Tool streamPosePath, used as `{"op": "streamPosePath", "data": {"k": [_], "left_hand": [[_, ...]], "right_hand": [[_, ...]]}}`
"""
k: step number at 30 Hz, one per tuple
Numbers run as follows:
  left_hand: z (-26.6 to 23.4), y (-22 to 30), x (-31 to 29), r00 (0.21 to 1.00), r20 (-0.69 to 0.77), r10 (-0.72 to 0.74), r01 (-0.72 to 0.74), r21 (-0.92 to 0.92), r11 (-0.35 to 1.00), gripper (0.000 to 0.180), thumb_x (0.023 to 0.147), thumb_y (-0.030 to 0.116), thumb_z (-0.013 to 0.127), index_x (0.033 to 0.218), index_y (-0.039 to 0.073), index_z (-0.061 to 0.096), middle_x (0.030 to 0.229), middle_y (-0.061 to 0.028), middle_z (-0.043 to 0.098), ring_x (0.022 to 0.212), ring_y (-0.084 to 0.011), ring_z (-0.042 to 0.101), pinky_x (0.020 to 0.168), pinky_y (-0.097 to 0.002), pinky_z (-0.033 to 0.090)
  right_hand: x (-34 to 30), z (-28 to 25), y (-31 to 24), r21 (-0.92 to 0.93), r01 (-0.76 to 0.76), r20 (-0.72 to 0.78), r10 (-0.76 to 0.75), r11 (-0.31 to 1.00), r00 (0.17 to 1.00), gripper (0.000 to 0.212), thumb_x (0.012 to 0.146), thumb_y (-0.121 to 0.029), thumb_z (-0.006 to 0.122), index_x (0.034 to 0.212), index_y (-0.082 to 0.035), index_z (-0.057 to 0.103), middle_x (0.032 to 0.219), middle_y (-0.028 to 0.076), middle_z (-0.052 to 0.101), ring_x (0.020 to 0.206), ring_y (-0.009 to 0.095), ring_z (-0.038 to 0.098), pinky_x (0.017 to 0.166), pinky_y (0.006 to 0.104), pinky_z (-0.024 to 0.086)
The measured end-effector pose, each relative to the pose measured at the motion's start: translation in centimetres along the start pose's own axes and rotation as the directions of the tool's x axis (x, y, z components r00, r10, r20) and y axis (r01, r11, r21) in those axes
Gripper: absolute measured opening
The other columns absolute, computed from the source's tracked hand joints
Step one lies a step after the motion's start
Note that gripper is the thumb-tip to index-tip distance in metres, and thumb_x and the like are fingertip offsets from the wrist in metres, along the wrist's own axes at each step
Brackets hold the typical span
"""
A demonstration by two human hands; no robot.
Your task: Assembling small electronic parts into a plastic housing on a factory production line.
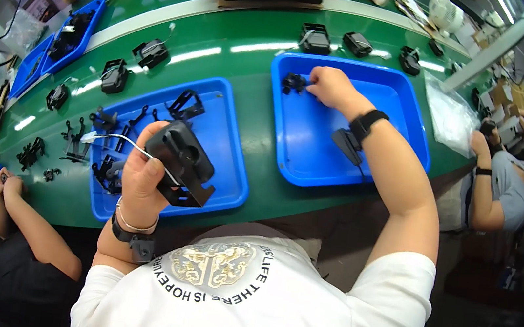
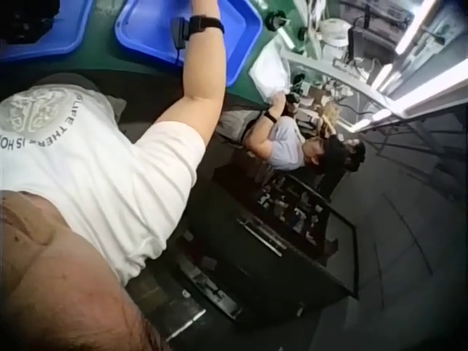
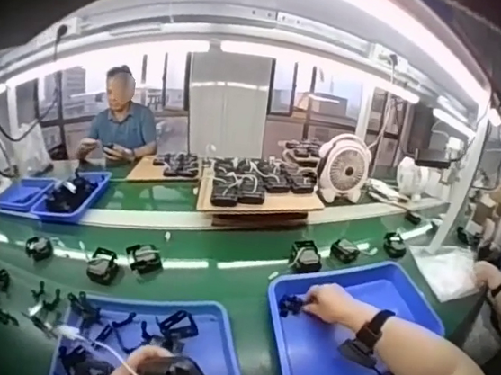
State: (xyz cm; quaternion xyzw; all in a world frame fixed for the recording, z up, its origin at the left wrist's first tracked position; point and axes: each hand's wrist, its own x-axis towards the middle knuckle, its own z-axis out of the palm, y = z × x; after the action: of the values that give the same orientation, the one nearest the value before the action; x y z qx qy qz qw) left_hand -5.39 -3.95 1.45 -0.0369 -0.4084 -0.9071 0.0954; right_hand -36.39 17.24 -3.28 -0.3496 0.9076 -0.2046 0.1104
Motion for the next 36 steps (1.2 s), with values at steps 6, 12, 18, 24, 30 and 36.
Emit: {"op": "streamPosePath", "data": {"k": [6, 12, 18, 24, 30, 36], "left_hand": [[-1.2, 1.0, -0.4, 0.997, -0.054, 0.060, -0.061, -0.020, 0.998, 0.053, 0.079, 0.013, 0.068, 0.119, 0.002, 0.036, 0.108, -0.0128, 0.054, 0.095, -0.0219, 0.059, 0.079, -0.0341, 0.053], [-1.3, 0.8, -0.7, 0.996, -0.086, 0.027, -0.026, 0.016, 1.000, 0.046, 0.080, 0.008, 0.066, 0.116, 0.002, 0.038, 0.106, -0.0112, 0.055, 0.092, -0.0180, 0.059, 0.076, -0.0307, 0.054], [-0.7, 0.7, -0.6, 0.994, -0.103, -0.022, 0.037, 0.144, 0.989, 0.045, 0.080, 0.009, 0.067, 0.115, 0.002, 0.039, 0.102, -0.0095, 0.057, 0.087, -0.0145, 0.059, 0.072, -0.0271, 0.054], [-0.8, 0.6, -0.7, 0.996, -0.068, -0.064, 0.077, 0.216, 0.973, 0.045, 0.079, 0.010, 0.068, 0.114, 0.002, 0.040, 0.098, -0.0080, 0.057, 0.083, -0.0119, 0.059, 0.067, -0.0241, 0.054], [-0.8, 0.3, -0.7, 0.993, -0.076, -0.090, 0.106, 0.246, 0.963, 0.045, 0.080, 0.011, 0.068, 0.113, 0.003, 0.040, 0.098, -0.0077, 0.057, 0.082, -0.0115, 0.059, 0.064, -0.0242, 0.055], [-0.8, 0.5, -0.7, 0.993, -0.057, -0.101, 0.112, 0.245, 0.963, 0.045, 0.079, 0.012, 0.068, 0.114, 0.003, 0.040, 0.098, -0.0073, 0.056, 0.082, -0.0118, 0.059, 0.066, -0.0253, 0.055]], "right_hand": [[-6.4, -2.6, -8.0, 0.691, 0.105, -0.096, -0.053, 0.715, 0.994, 0.019, 0.079, -0.003, 0.063, 0.095, 0.001, 0.053, 0.081, 0.008, 0.059, 0.069, 0.015, 0.059, 0.060, 0.0256, 0.049], [-12.8, -0.8, -17.5, 0.582, 0.598, -0.399, -0.447, 0.551, 0.801, 0.027, 0.068, 0.006, 0.070, 0.092, 0.002, 0.057, 0.078, 0.009, 0.060, 0.068, 0.014, 0.058, 0.059, 0.0237, 0.046], [-12.3, 0.7, -19.0, 0.466, 0.638, -0.404, -0.494, 0.614, 0.770, 0.028, 0.068, -0.004, 0.076, 0.089, 0.002, 0.059, 0.072, 0.008, 0.058, 0.061, 0.013, 0.054, 0.054, 0.0225, 0.042], [-12.5, 1.7, -18.4, 0.464, 0.613, -0.398, -0.468, 0.639, 0.789, 0.030, 0.068, -0.012, 0.077, 0.089, 0.001, 0.060, 0.070, 0.007, 0.058, 0.059, 0.013, 0.053, 0.052, 0.0225, 0.041], [-12.8, 2.1, -18.2, 0.406, 0.647, -0.423, -0.495, 0.645, 0.759, 0.028, 0.068, -0.010, 0.077, 0.088, 0.001, 0.060, 0.071, 0.008, 0.059, 0.061, 0.014, 0.055, 0.053, 0.0227, 0.043], [-12.9, 2.3, -18.0, 0.306, 0.722, -0.490, -0.548, 0.621, 0.678, 0.027, 0.068, -0.008, 0.077, 0.087, -0.001, 0.060, 0.076, 0.011, 0.062, 0.065, 0.016, 0.058, 0.054, 0.0235, 0.044]]}}
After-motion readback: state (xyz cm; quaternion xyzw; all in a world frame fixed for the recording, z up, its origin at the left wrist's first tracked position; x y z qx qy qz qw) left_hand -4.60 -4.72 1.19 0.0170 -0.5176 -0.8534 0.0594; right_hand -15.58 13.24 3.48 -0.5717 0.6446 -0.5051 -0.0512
